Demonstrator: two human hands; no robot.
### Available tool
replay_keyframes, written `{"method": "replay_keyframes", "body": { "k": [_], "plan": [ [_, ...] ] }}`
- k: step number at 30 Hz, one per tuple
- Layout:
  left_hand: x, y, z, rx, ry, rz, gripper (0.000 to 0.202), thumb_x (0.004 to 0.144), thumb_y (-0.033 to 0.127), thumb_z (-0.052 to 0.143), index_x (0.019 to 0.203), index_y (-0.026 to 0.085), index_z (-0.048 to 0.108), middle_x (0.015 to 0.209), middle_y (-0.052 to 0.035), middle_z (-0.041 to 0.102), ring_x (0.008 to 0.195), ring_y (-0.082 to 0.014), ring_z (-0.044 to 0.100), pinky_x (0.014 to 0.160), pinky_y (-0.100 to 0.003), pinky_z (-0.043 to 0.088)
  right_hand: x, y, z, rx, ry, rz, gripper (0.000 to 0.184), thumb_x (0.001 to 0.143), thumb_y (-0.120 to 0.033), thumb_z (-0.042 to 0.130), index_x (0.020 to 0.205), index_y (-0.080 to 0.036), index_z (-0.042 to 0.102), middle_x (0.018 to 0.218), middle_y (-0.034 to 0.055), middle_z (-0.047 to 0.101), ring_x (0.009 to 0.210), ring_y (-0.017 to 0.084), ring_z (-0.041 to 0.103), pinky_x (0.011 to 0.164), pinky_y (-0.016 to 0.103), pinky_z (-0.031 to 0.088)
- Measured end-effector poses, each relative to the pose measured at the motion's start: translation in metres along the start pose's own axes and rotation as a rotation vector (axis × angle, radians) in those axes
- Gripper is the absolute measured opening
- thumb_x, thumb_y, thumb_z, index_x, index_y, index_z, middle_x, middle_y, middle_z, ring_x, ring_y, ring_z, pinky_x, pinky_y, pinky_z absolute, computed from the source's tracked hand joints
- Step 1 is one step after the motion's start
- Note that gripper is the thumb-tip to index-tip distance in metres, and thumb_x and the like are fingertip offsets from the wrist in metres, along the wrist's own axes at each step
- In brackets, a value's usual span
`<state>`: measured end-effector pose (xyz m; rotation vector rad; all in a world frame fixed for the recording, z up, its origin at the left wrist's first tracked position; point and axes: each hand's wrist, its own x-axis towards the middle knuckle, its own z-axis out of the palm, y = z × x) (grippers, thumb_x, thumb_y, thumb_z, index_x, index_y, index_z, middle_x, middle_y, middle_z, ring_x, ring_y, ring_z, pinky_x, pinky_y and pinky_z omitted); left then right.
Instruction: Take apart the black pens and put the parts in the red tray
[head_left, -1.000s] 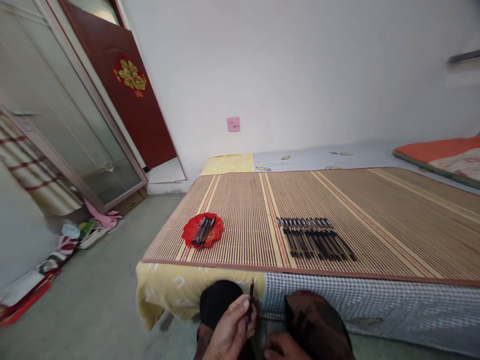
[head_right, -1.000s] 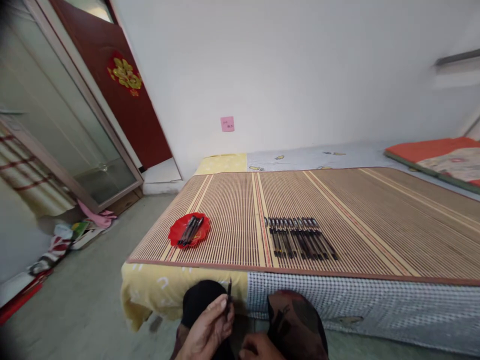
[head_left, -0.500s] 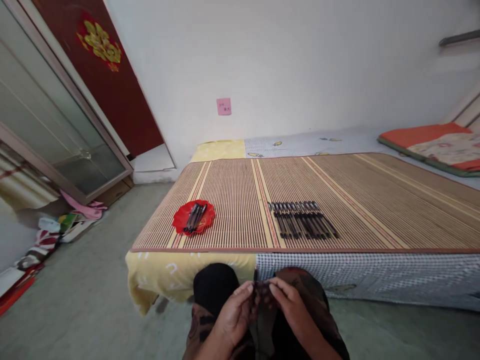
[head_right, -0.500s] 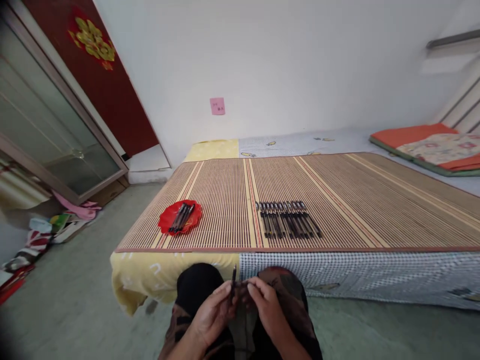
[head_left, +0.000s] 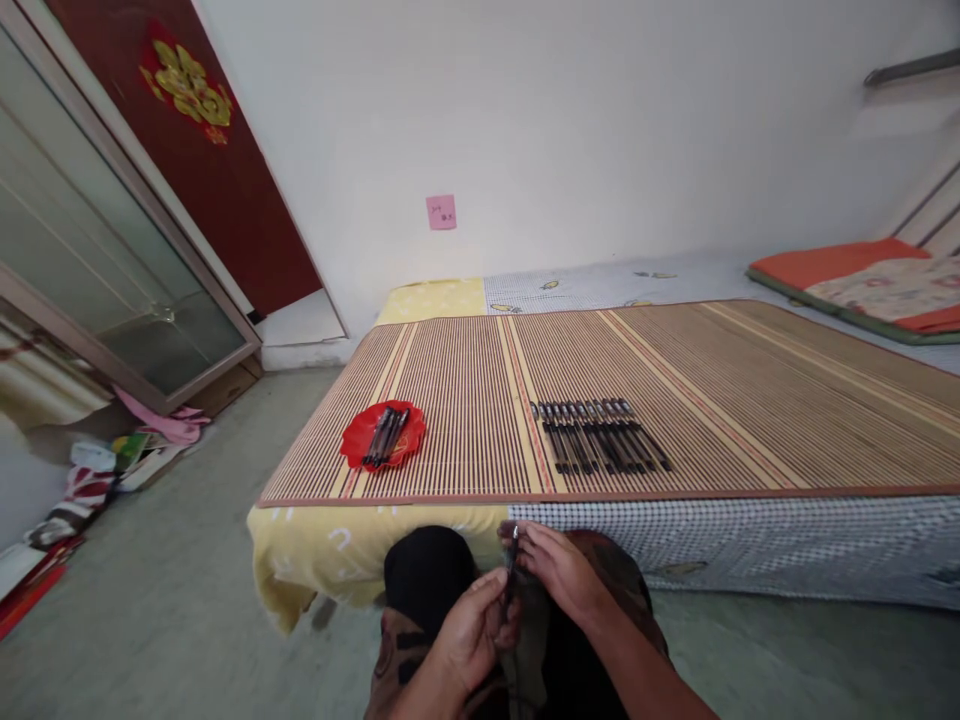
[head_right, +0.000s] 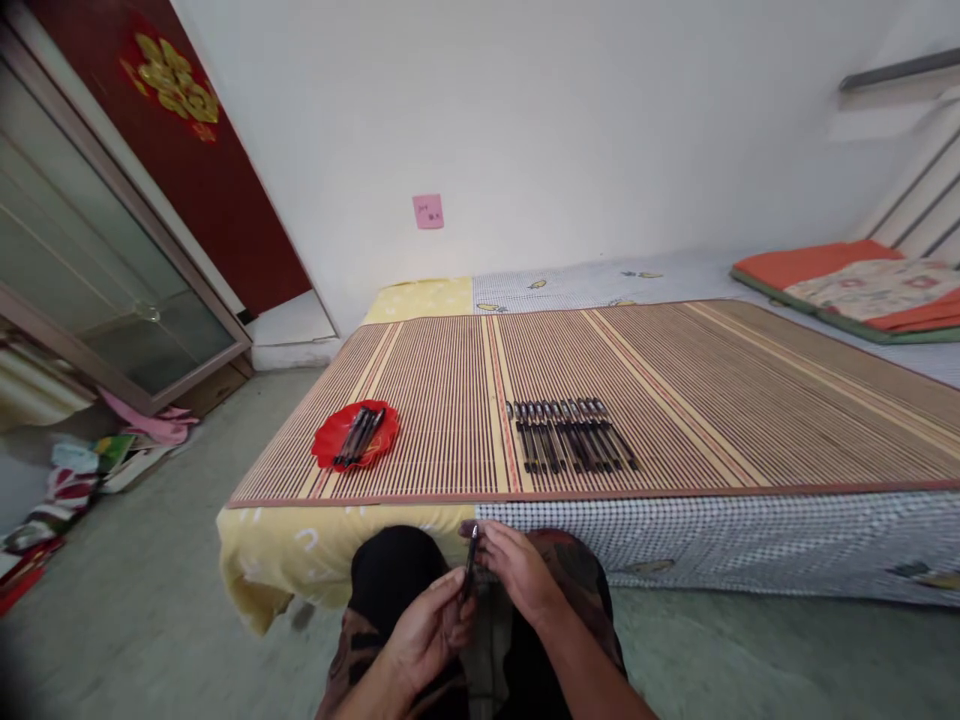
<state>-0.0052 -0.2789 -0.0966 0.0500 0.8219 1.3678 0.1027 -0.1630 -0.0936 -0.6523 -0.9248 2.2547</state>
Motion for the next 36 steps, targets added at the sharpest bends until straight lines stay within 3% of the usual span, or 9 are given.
{"method": "replay_keyframes", "body": {
  "k": [3, 6, 10, 17, 20, 25, 29, 36],
  "plan": [
    [0.002, 0.017, 0.011, 0.028, -0.097, -0.007, 0.029, 0.078, 0.036, 0.077, 0.084, 0.016, 0.057, 0.059, 0.0021, 0.050, 0.047, -0.0071, 0.039, 0.046, -0.020, 0.016, 0.007, -0.008, 0.007, 0.021, -0.074, -0.012, 0.037, 0.077, -0.046, 0.075, 0.099, -0.017, 0.075, 0.100, 0.0120, 0.074, 0.099, 0.026, 0.067, 0.091, 0.040, 0.048],
    [0.010, 0.047, 0.024, 0.082, -0.186, 0.050, 0.023, 0.083, 0.032, 0.072, 0.088, 0.015, 0.057, 0.064, 0.0004, 0.052, 0.048, -0.0068, 0.040, 0.046, -0.019, 0.017, 0.025, -0.017, 0.011, 0.031, -0.122, -0.037, 0.041, 0.079, -0.050, 0.072, 0.101, -0.016, 0.074, 0.100, 0.0126, 0.074, 0.100, 0.026, 0.067, 0.094, 0.041, 0.046],
    [0.024, 0.074, 0.024, 0.112, -0.202, 0.070, 0.020, 0.083, 0.026, 0.071, 0.091, 0.016, 0.056, 0.069, -0.0015, 0.056, 0.052, -0.0074, 0.045, 0.049, -0.018, 0.023, 0.048, -0.024, 0.008, 0.088, -0.146, -0.038, 0.046, 0.081, -0.053, 0.069, 0.106, -0.015, 0.073, 0.102, 0.0129, 0.074, 0.100, 0.025, 0.067, 0.098, 0.043, 0.045],
    [0.029, 0.057, 0.004, 0.063, -0.209, 0.025, 0.024, 0.082, 0.029, 0.072, 0.092, 0.017, 0.053, 0.069, 0.0013, 0.052, 0.052, -0.0064, 0.043, 0.048, -0.018, 0.020, 0.044, -0.022, 0.004, 0.132, -0.167, -0.062, 0.038, 0.079, -0.036, 0.075, 0.111, -0.015, 0.072, 0.110, 0.0147, 0.073, 0.106, 0.026, 0.067, 0.104, 0.046, 0.041],
    [0.037, 0.067, 0.008, 0.059, -0.261, 0.047, 0.021, 0.085, 0.027, 0.070, 0.093, 0.016, 0.053, 0.071, 0.0001, 0.052, 0.054, -0.0070, 0.044, 0.048, -0.017, 0.019, 0.050, -0.028, 0.010, 0.156, -0.176, -0.071, 0.037, 0.079, -0.033, 0.076, 0.110, -0.014, 0.072, 0.110, 0.0151, 0.074, 0.107, 0.026, 0.067, 0.106, 0.046, 0.040],
    [0.057, 0.087, 0.014, 0.085, -0.296, 0.089, 0.023, 0.084, 0.028, 0.070, 0.092, 0.016, 0.053, 0.067, 0.0010, 0.050, 0.052, -0.0065, 0.041, 0.047, -0.017, 0.017, 0.078, -0.041, 0.022, 0.177, -0.159, -0.130, 0.033, 0.076, -0.034, 0.079, 0.103, -0.016, 0.074, 0.105, 0.0123, 0.076, 0.103, 0.026, 0.069, 0.101, 0.044, 0.045],
    [0.060, 0.080, 0.010, 0.097, -0.293, 0.096, 0.027, 0.082, 0.030, 0.072, 0.093, 0.016, 0.052, 0.066, 0.0013, 0.051, 0.050, -0.0069, 0.041, 0.047, -0.018, 0.018, 0.090, -0.035, 0.026, 0.159, -0.170, -0.128, 0.030, 0.077, -0.036, 0.079, 0.100, -0.016, 0.074, 0.100, 0.0126, 0.076, 0.100, 0.027, 0.070, 0.095, 0.044, 0.049],
    [0.060, 0.074, 0.006, 0.140, -0.277, 0.073, 0.026, 0.085, 0.032, 0.069, 0.095, 0.015, 0.053, 0.066, -0.0004, 0.054, 0.047, -0.0070, 0.039, 0.046, -0.020, 0.017, 0.085, -0.027, 0.026, 0.113, -0.171, -0.122, 0.028, 0.079, -0.039, 0.076, 0.098, -0.018, 0.075, 0.096, 0.0114, 0.076, 0.099, 0.027, 0.070, 0.089, 0.042, 0.053]
  ]
}}
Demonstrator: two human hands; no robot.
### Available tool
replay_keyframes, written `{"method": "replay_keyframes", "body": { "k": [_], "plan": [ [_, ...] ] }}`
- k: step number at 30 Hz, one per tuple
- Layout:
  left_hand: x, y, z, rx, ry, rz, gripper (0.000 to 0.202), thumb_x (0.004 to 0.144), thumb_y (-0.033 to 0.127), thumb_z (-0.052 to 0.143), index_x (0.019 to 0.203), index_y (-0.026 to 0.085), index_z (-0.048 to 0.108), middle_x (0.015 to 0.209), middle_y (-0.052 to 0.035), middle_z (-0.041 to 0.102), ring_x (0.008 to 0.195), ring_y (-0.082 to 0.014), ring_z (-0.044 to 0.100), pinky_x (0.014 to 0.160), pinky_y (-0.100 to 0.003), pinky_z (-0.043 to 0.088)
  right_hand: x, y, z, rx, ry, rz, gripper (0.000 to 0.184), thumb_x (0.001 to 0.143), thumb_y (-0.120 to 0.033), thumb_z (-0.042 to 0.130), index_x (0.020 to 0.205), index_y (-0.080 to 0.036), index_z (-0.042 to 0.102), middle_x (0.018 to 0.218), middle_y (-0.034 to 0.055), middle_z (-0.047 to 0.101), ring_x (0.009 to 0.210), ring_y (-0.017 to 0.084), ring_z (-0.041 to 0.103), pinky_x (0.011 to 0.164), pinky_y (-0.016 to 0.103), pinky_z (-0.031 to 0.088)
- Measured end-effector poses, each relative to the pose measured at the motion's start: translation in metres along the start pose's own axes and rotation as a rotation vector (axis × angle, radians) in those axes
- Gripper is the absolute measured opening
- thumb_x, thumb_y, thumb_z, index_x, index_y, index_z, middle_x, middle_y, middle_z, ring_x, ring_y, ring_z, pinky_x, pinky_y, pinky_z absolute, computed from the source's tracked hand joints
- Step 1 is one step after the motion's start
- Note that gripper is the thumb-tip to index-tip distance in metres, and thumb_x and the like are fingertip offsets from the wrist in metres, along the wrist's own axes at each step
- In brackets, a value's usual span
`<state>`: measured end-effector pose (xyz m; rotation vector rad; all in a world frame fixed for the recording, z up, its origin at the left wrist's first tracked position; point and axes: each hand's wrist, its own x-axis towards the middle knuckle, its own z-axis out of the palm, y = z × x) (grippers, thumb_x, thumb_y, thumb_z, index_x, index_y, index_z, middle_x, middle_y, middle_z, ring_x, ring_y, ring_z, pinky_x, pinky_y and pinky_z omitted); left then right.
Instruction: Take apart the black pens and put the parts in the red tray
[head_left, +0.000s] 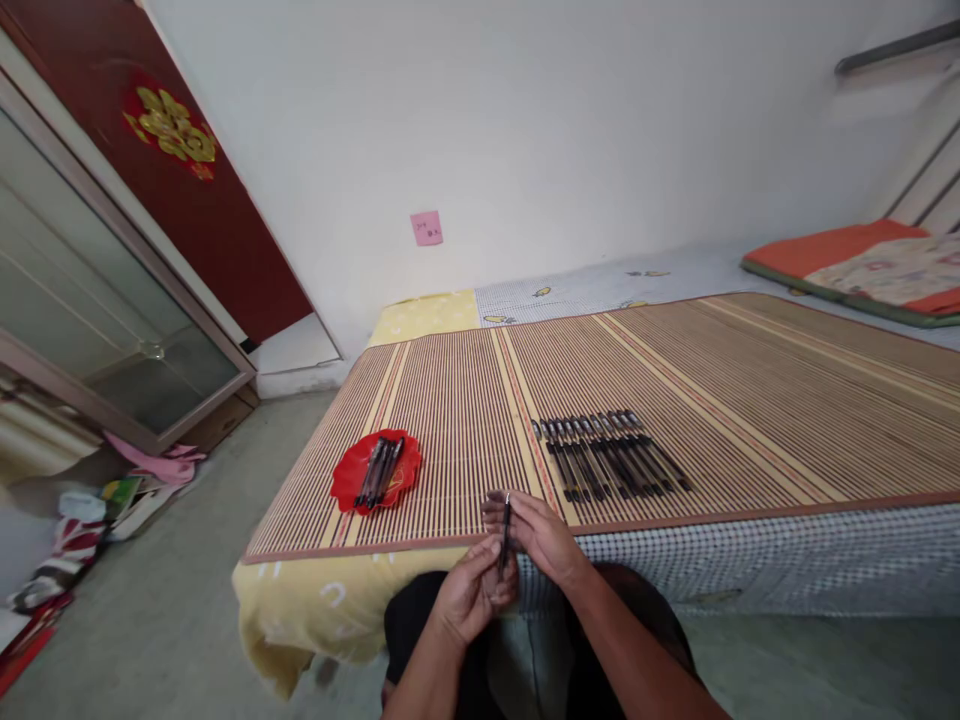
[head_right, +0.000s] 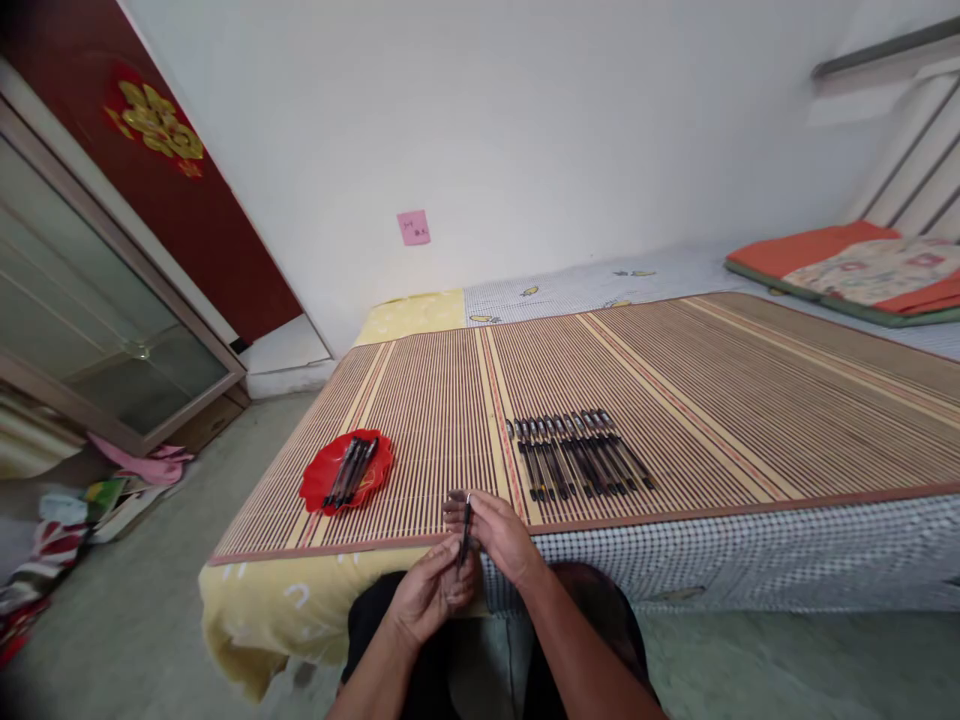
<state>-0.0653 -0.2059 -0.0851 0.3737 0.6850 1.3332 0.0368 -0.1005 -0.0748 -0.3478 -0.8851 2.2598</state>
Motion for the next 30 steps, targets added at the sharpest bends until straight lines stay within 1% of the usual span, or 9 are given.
{"method": "replay_keyframes", "body": {
  "k": [5, 9, 12, 14, 18, 20, 22, 26, 30],
  "plan": [
    [0.004, 0.001, 0.000, 0.003, -0.005, -0.020, 0.024, 0.085, 0.032, 0.069, 0.091, 0.015, 0.052, 0.067, -0.0011, 0.054, 0.046, -0.0067, 0.040, 0.046, -0.020, 0.017, 0.001, -0.001, -0.004, -0.007, 0.039, -0.013, 0.024, 0.077, -0.038, 0.078, 0.094, -0.021, 0.076, 0.091, 0.0089, 0.075, 0.087, 0.023, 0.069, 0.079, 0.037, 0.055],
    [0.002, 0.000, 0.000, -0.003, -0.001, -0.010, 0.023, 0.085, 0.030, 0.069, 0.093, 0.016, 0.053, 0.067, -0.0007, 0.054, 0.047, -0.0069, 0.040, 0.046, -0.020, 0.018, 0.002, 0.003, -0.009, 0.036, 0.050, -0.014, 0.016, 0.078, -0.031, 0.079, 0.088, -0.020, 0.074, 0.087, 0.0062, 0.074, 0.076, 0.018, 0.066, 0.070, 0.032, 0.053],
    [0.001, 0.000, 0.001, -0.006, -0.002, -0.003, 0.023, 0.084, 0.028, 0.070, 0.096, 0.015, 0.055, 0.067, -0.0006, 0.053, 0.049, -0.0071, 0.040, 0.047, -0.020, 0.018, 0.003, 0.004, -0.012, 0.102, 0.043, -0.007, 0.015, 0.074, -0.027, 0.081, 0.085, -0.021, 0.073, 0.086, 0.0037, 0.074, 0.073, 0.016, 0.065, 0.069, 0.029, 0.051],
    [0.001, 0.001, 0.001, -0.013, -0.003, 0.003, 0.026, 0.083, 0.028, 0.071, 0.099, 0.015, 0.056, 0.068, -0.0006, 0.052, 0.050, -0.0074, 0.040, 0.048, -0.020, 0.019, 0.004, 0.002, -0.013, 0.119, 0.037, 0.001, 0.019, 0.074, -0.031, 0.081, 0.087, -0.021, 0.073, 0.090, 0.0040, 0.074, 0.078, 0.016, 0.066, 0.073, 0.030, 0.051],
    [-0.001, 0.002, 0.002, -0.051, 0.000, 0.024, 0.026, 0.082, 0.028, 0.072, 0.098, 0.014, 0.057, 0.069, -0.0003, 0.050, 0.053, -0.0079, 0.040, 0.048, -0.019, 0.019, 0.004, -0.003, -0.016, 0.152, -0.017, 0.052, 0.035, 0.082, -0.047, 0.070, 0.100, -0.017, 0.073, 0.104, 0.0110, 0.074, 0.096, 0.021, 0.066, 0.085, 0.034, 0.050],
    [-0.001, 0.002, 0.002, -0.059, -0.001, 0.023, 0.024, 0.082, 0.027, 0.071, 0.097, 0.014, 0.057, 0.068, -0.0002, 0.049, 0.054, -0.0079, 0.040, 0.048, -0.019, 0.019, 0.004, -0.005, -0.016, 0.162, -0.055, 0.081, 0.041, 0.085, -0.049, 0.065, 0.106, -0.015, 0.072, 0.111, 0.0134, 0.073, 0.103, 0.023, 0.065, 0.090, 0.035, 0.048],
    [-0.002, 0.002, 0.003, -0.060, -0.002, 0.019, 0.024, 0.082, 0.027, 0.071, 0.096, 0.014, 0.057, 0.068, 0.0000, 0.049, 0.053, -0.0079, 0.040, 0.047, -0.019, 0.018, 0.003, -0.005, -0.016, 0.163, -0.077, 0.094, 0.042, 0.086, -0.049, 0.064, 0.108, -0.014, 0.073, 0.114, 0.0146, 0.072, 0.106, 0.024, 0.064, 0.093, 0.036, 0.047],
    [-0.002, 0.002, 0.004, -0.054, 0.001, 0.011, 0.024, 0.083, 0.026, 0.071, 0.098, 0.014, 0.057, 0.069, -0.0010, 0.051, 0.053, -0.0082, 0.041, 0.047, -0.019, 0.018, 0.002, -0.004, -0.015, 0.130, -0.065, 0.075, 0.033, 0.081, -0.038, 0.072, 0.104, -0.014, 0.074, 0.109, 0.0142, 0.074, 0.101, 0.025, 0.066, 0.090, 0.038, 0.048],
    [-0.001, 0.000, 0.003, -0.030, -0.003, -0.010, 0.021, 0.084, 0.026, 0.069, 0.095, 0.015, 0.056, 0.067, -0.0008, 0.052, 0.050, -0.0077, 0.039, 0.047, -0.019, 0.019, 0.000, -0.003, -0.015, 0.094, -0.030, 0.063, 0.022, 0.077, -0.025, 0.077, 0.097, -0.016, 0.075, 0.099, 0.0102, 0.075, 0.088, 0.019, 0.067, 0.083, 0.033, 0.049]
  ]
}}
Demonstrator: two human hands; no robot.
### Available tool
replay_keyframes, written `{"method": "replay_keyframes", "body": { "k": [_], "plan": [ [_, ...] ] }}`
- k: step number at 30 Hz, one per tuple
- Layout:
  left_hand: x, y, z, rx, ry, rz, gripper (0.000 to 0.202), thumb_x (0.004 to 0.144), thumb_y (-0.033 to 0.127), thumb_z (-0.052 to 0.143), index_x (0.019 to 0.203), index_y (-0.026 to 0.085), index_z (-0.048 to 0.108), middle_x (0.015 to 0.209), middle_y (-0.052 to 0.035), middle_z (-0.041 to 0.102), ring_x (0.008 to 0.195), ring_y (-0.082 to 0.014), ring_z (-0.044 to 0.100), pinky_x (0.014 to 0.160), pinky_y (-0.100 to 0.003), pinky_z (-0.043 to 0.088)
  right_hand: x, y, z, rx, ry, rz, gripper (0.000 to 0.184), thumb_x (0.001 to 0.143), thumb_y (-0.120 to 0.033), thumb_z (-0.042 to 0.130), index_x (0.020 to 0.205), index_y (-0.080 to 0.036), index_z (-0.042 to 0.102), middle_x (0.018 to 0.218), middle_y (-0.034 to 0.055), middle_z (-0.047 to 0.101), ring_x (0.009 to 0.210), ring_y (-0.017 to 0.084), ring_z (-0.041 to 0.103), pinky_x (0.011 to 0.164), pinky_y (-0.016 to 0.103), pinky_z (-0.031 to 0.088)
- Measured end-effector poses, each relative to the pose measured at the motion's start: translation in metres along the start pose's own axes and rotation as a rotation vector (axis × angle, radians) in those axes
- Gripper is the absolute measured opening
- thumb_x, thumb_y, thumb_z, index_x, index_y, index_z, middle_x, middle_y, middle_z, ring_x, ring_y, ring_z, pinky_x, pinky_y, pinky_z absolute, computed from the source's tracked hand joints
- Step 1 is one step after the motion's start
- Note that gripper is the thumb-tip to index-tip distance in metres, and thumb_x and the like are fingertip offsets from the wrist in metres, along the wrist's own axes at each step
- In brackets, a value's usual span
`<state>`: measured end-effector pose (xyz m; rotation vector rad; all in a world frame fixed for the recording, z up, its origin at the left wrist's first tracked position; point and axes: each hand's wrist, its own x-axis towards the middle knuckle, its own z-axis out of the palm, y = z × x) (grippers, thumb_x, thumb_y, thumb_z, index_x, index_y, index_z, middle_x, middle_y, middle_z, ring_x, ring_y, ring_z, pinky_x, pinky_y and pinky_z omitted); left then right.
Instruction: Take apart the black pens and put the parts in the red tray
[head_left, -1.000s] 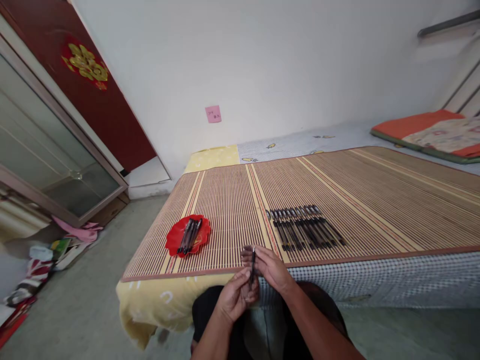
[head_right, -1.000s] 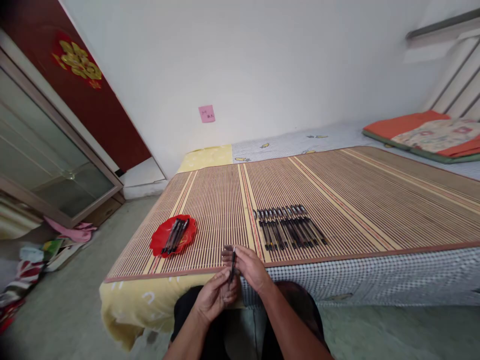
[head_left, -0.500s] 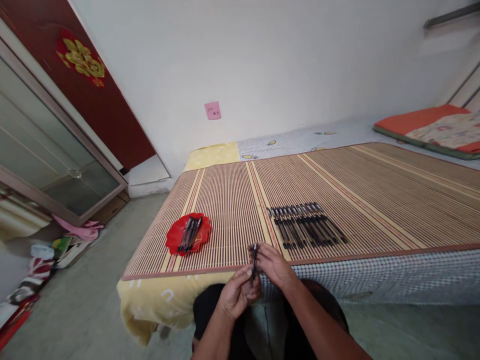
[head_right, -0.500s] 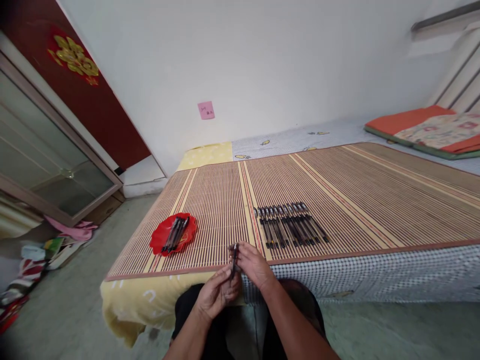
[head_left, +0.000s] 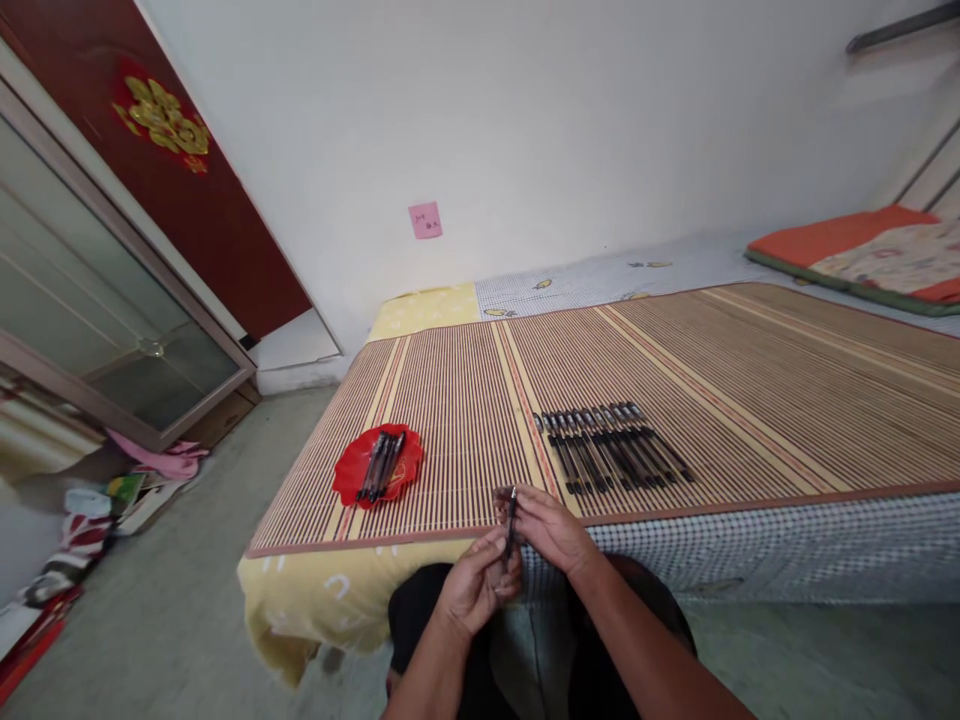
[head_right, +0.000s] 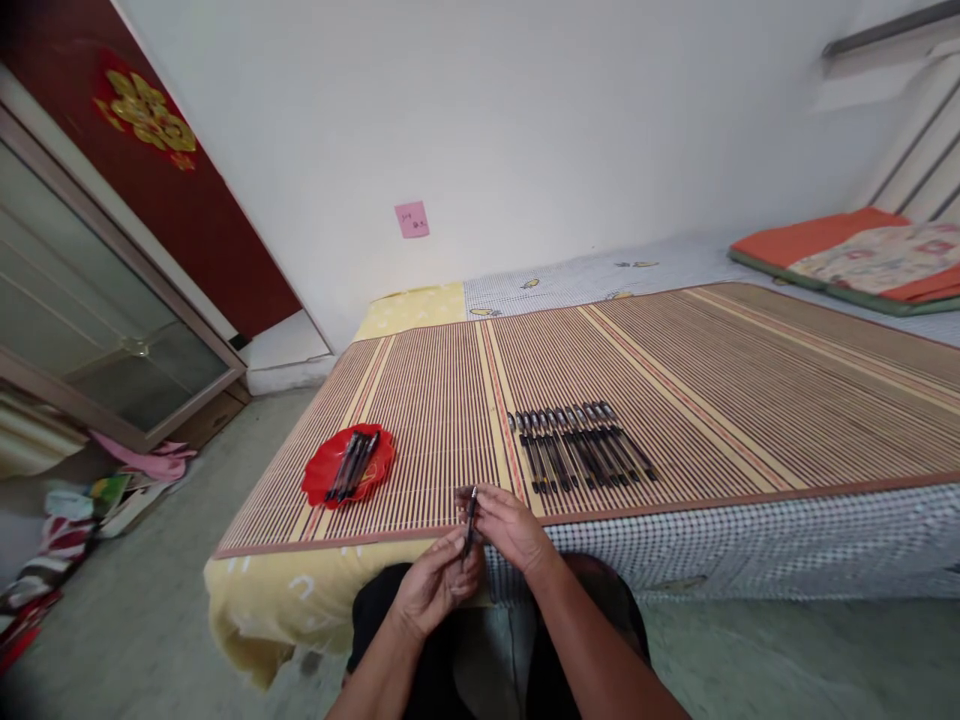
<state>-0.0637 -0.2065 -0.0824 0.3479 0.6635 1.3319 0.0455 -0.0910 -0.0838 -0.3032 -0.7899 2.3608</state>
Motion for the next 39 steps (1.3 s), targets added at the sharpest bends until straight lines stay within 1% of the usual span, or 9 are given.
{"method": "replay_keyframes", "body": {
  "k": [3, 6, 12, 17, 23, 27, 31, 35, 39],
  "plan": [
    [0.0002, -0.0013, -0.0009, 0.003, 0.012, -0.001, 0.023, 0.083, 0.026, 0.071, 0.097, 0.016, 0.055, 0.068, -0.0012, 0.053, 0.051, -0.0081, 0.040, 0.048, -0.019, 0.019, -0.0002, 0.0000, -0.0011, 0.017, 0.005, 0.002, 0.020, 0.075, -0.024, 0.080, 0.093, -0.017, 0.074, 0.095, 0.0077, 0.075, 0.082, 0.016, 0.066, 0.080, 0.030, 0.049],
    [0.0004, -0.0010, -0.0006, 0.003, 0.019, 0.004, 0.026, 0.082, 0.026, 0.072, 0.098, 0.015, 0.056, 0.067, -0.0004, 0.052, 0.051, -0.0082, 0.040, 0.047, -0.019, 0.019, 0.0001, -0.0005, -0.0020, 0.048, 0.017, -0.016, 0.021, 0.074, -0.025, 0.081, 0.093, -0.019, 0.073, 0.099, 0.0061, 0.075, 0.085, 0.017, 0.066, 0.080, 0.030, 0.049],
    [0.0006, 0.0004, 0.0013, 0.001, 0.029, 0.015, 0.026, 0.081, 0.027, 0.073, 0.097, 0.015, 0.056, 0.067, -0.0002, 0.052, 0.051, -0.0079, 0.041, 0.047, -0.019, 0.019, 0.0011, -0.0027, -0.0021, 0.084, 0.006, 0.015, 0.032, 0.081, -0.035, 0.073, 0.106, -0.015, 0.073, 0.109, 0.0111, 0.074, 0.100, 0.021, 0.066, 0.084, 0.031, 0.049],
    [0.0008, -0.0013, -0.0008, 0.005, 0.031, 0.008, 0.024, 0.082, 0.027, 0.072, 0.097, 0.015, 0.057, 0.068, -0.0004, 0.052, 0.051, -0.0079, 0.041, 0.047, -0.019, 0.018, 0.0007, -0.0016, -0.0007, 0.028, 0.038, 0.004, 0.024, 0.078, -0.027, 0.076, 0.100, -0.017, 0.074, 0.107, 0.0113, 0.075, 0.097, 0.022, 0.067, 0.082, 0.034, 0.049],
    [-0.0001, -0.0022, -0.0012, 0.013, 0.039, -0.003, 0.024, 0.082, 0.027, 0.072, 0.096, 0.015, 0.056, 0.068, -0.0001, 0.052, 0.052, -0.0081, 0.040, 0.047, -0.019, 0.018, 0.0010, 0.0011, -0.0016, 0.043, 0.057, 0.011, 0.020, 0.075, -0.022, 0.081, 0.093, -0.016, 0.073, 0.101, 0.0086, 0.075, 0.080, 0.015, 0.066, 0.078, 0.029, 0.048],
    [-0.0001, -0.0005, 0.0007, 0.014, 0.044, -0.003, 0.025, 0.081, 0.028, 0.073, 0.095, 0.016, 0.055, 0.067, -0.0001, 0.052, 0.052, -0.0082, 0.040, 0.047, -0.019, 0.018, 0.0010, 0.0002, -0.0017, 0.071, 0.060, -0.001, 0.020, 0.077, -0.025, 0.079, 0.094, -0.018, 0.072, 0.102, 0.0077, 0.075, 0.086, 0.017, 0.067, 0.081, 0.031, 0.049],
    [-0.0001, 0.0004, 0.0012, 0.015, 0.047, -0.005, 0.025, 0.082, 0.027, 0.072, 0.096, 0.016, 0.055, 0.067, 0.0001, 0.052, 0.051, -0.0078, 0.040, 0.047, -0.019, 0.018, 0.0012, -0.0007, -0.0016, 0.086, 0.049, 0.011, 0.032, 0.077, -0.032, 0.078, 0.105, -0.016, 0.072, 0.106, 0.0106, 0.075, 0.098, 0.021, 0.067, 0.086, 0.034, 0.049],
    [0.0003, 0.0005, 0.0015, 0.018, 0.041, -0.009, 0.024, 0.083, 0.027, 0.071, 0.097, 0.015, 0.056, 0.068, 0.0000, 0.052, 0.051, -0.0071, 0.039, 0.047, -0.019, 0.018, 0.0009, 0.0004, -0.0023, 0.045, 0.057, 0.007, 0.026, 0.077, -0.029, 0.078, 0.099, -0.016, 0.074, 0.105, 0.0120, 0.075, 0.099, 0.023, 0.067, 0.086, 0.037, 0.049],
    [0.0008, 0.0006, 0.0022, 0.021, 0.031, -0.011, 0.024, 0.083, 0.028, 0.071, 0.096, 0.015, 0.056, 0.068, -0.0002, 0.051, 0.051, -0.0071, 0.039, 0.047, -0.019, 0.018, 0.0004, 0.0015, -0.0019, 0.026, 0.067, 0.005, 0.020, 0.077, -0.025, 0.078, 0.094, -0.016, 0.073, 0.103, 0.0112, 0.075, 0.094, 0.021, 0.067, 0.083, 0.035, 0.049]
  ]
}}
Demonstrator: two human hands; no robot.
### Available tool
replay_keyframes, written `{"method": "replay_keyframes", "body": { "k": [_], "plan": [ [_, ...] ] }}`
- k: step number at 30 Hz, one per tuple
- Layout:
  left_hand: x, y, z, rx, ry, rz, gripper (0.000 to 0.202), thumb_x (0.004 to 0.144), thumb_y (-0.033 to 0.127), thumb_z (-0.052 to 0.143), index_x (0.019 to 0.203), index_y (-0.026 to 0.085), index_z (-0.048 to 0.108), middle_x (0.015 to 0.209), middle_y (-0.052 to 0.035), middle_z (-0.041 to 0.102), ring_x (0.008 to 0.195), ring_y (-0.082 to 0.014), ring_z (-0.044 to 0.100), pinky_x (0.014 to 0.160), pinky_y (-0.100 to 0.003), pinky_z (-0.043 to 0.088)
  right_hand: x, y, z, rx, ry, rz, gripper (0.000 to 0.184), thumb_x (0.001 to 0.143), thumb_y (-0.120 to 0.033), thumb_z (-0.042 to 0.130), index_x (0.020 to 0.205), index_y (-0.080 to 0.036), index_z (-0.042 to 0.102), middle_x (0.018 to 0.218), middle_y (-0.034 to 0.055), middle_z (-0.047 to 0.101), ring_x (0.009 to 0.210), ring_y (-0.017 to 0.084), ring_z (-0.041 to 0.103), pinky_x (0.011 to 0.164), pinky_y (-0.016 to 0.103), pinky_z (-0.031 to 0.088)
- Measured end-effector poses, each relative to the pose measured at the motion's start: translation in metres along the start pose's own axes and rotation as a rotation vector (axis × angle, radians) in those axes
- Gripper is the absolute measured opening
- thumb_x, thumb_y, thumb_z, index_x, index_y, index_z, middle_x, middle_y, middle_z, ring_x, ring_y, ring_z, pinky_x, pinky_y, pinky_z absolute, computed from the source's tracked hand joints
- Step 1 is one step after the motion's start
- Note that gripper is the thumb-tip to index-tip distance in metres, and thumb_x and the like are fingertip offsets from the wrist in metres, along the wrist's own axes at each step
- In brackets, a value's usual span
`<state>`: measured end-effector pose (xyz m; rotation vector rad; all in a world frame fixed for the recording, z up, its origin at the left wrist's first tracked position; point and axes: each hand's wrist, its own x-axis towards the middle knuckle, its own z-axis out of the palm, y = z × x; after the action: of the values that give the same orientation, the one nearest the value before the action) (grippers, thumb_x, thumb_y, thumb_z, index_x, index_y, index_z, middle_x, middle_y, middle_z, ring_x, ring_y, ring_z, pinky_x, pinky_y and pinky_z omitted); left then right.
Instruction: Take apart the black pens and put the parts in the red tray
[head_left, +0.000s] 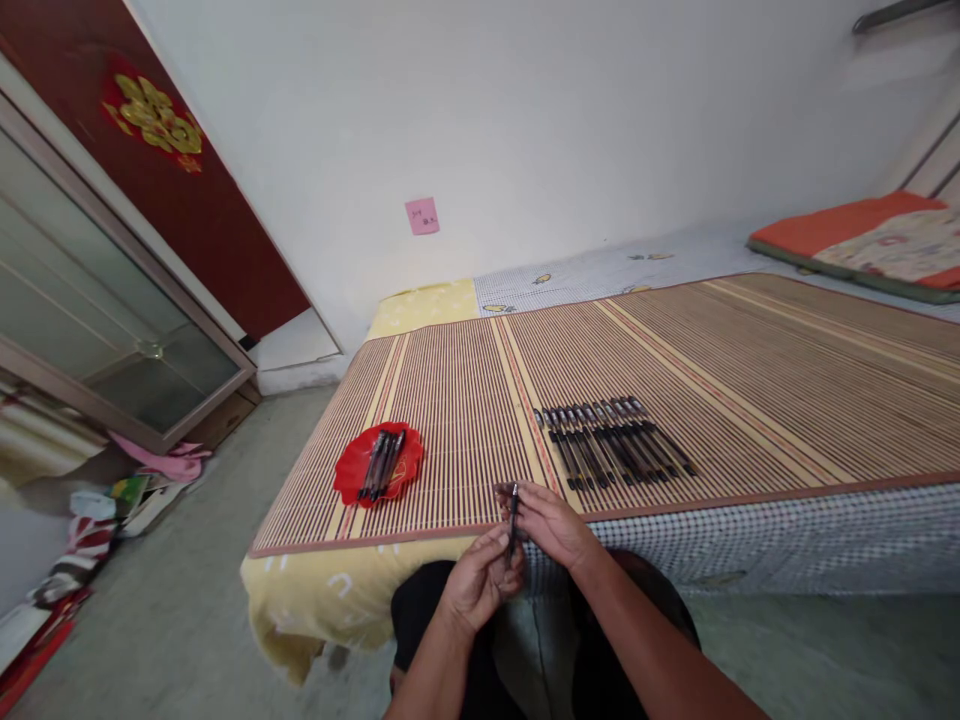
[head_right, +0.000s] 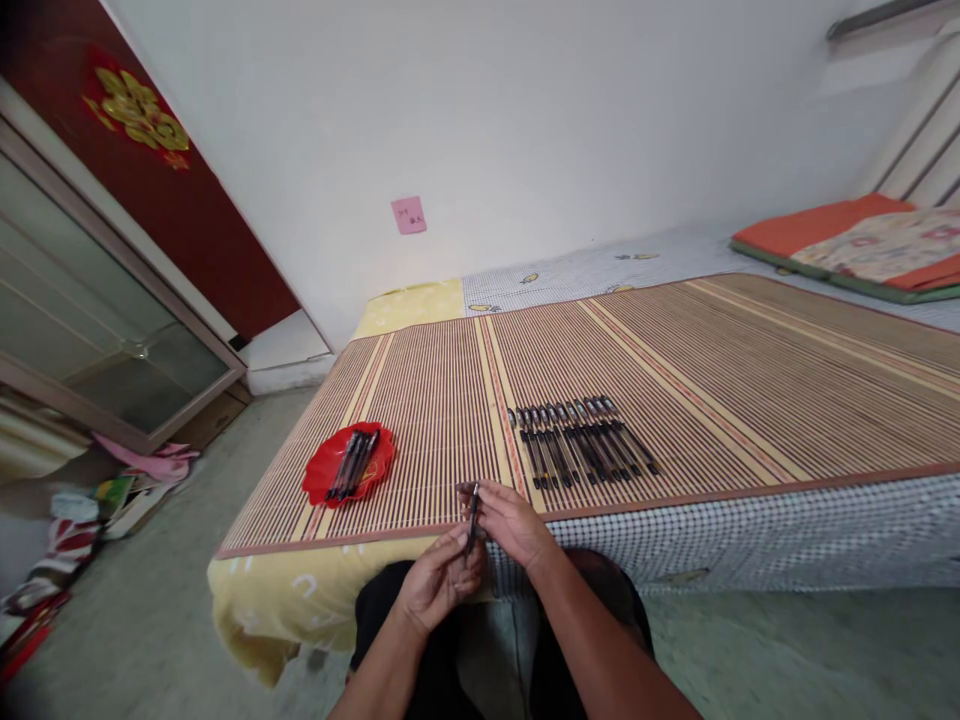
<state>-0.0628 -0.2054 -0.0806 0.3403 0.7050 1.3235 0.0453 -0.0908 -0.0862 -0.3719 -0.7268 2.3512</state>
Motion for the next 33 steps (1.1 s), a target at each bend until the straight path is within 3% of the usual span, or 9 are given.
{"method": "replay_keyframes", "body": {
  "k": [6, 12, 18, 25, 30, 33],
  "plan": [
    [-0.0003, -0.0011, -0.0005, 0.004, 0.008, -0.004, 0.025, 0.082, 0.028, 0.073, 0.096, 0.015, 0.057, 0.068, -0.0001, 0.051, 0.052, -0.0081, 0.041, 0.047, -0.019, 0.020, -0.0006, -0.0001, -0.0001, 0.027, -0.012, -0.002, 0.018, 0.076, -0.021, 0.079, 0.092, -0.018, 0.070, 0.105, 0.0081, 0.074, 0.089, 0.017, 0.066, 0.084, 0.033, 0.049],
    [-0.0003, -0.0009, -0.0003, 0.000, 0.017, -0.001, 0.027, 0.081, 0.028, 0.074, 0.097, 0.014, 0.058, 0.067, -0.0006, 0.052, 0.053, -0.0083, 0.043, 0.047, -0.019, 0.020, 0.0007, -0.0033, 0.0012, 0.065, -0.039, 0.019, 0.031, 0.083, -0.035, 0.072, 0.108, -0.017, 0.071, 0.110, 0.0109, 0.073, 0.100, 0.020, 0.066, 0.084, 0.031, 0.049],
    [0.0002, -0.0016, -0.0016, -0.004, 0.028, -0.004, 0.028, 0.080, 0.028, 0.075, 0.098, 0.015, 0.058, 0.068, -0.0002, 0.052, 0.055, -0.0084, 0.044, 0.048, -0.018, 0.021, 0.0000, -0.0016, -0.0002, -0.013, -0.020, 0.006, 0.024, 0.080, -0.028, 0.074, 0.100, -0.015, 0.075, 0.106, 0.0126, 0.075, 0.092, 0.021, 0.067, 0.082, 0.034, 0.049],
    [0.0010, -0.0019, -0.0019, 0.001, 0.012, -0.004, 0.027, 0.081, 0.028, 0.073, 0.098, 0.015, 0.058, 0.068, -0.0002, 0.053, 0.052, -0.0078, 0.042, 0.047, -0.019, 0.020, 0.0006, 0.0009, -0.0015, -0.004, -0.038, -0.009, 0.017, 0.079, -0.024, 0.077, 0.094, -0.018, 0.073, 0.107, 0.0089, 0.074, 0.083, 0.016, 0.066, 0.078, 0.031, 0.049],
    [0.0010, -0.0017, -0.0017, -0.001, 0.007, 0.000, 0.025, 0.082, 0.028, 0.072, 0.096, 0.015, 0.057, 0.067, -0.0012, 0.054, 0.052, -0.0087, 0.042, 0.047, -0.019, 0.020, 0.0000, -0.0012, 0.0000, 0.023, -0.039, -0.014, 0.028, 0.081, -0.031, 0.075, 0.105, -0.018, 0.072, 0.108, 0.0098, 0.074, 0.096, 0.019, 0.066, 0.083, 0.032, 0.049],
    [0.0010, -0.0018, -0.0022, -0.003, 0.005, -0.002, 0.025, 0.081, 0.027, 0.073, 0.096, 0.016, 0.056, 0.067, -0.0009, 0.054, 0.051, -0.0082, 0.041, 0.047, -0.019, 0.021, -0.0005, -0.0016, 0.0006, -0.014, -0.032, -0.002, 0.027, 0.080, -0.031, 0.075, 0.102, -0.016, 0.074, 0.104, 0.0108, 0.075, 0.091, 0.020, 0.067, 0.082, 0.033, 0.049]
  ]
}}
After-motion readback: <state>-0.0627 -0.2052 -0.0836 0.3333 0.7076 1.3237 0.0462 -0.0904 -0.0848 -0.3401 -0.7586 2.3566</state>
